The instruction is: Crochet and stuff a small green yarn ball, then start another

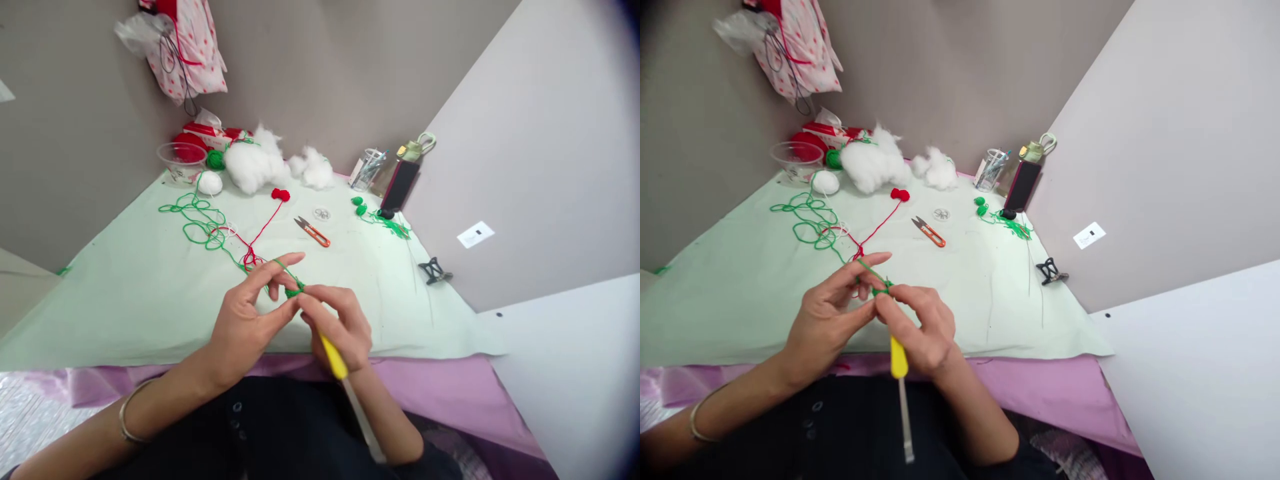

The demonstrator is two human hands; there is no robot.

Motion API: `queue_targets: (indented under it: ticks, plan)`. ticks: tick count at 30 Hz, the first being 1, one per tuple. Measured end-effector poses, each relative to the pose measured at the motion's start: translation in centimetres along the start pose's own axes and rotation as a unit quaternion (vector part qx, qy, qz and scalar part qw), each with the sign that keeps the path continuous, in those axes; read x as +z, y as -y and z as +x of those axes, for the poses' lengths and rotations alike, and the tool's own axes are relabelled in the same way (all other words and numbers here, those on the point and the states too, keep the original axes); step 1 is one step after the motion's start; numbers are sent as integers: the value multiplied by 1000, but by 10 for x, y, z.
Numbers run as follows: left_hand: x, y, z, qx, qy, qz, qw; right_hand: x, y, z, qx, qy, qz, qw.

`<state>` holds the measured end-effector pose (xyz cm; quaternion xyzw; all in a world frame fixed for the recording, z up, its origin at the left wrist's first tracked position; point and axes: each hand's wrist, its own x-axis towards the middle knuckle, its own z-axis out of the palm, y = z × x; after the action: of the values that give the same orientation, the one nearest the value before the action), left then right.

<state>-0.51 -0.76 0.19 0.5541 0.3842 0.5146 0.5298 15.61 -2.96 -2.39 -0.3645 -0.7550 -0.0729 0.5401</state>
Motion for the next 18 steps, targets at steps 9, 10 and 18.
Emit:
queue_targets:
  ticks: [9,10,18]
  plan:
    - [-6,-9,12,-190,103,-256,942,-3,-1,16,227,-109,282,926]
    - [-6,-9,12,-175,105,-244,948,-4,-1,19,243,-105,312,912]
    - [3,-4,5,-102,40,-186,976,8,3,10,84,-51,99,990]
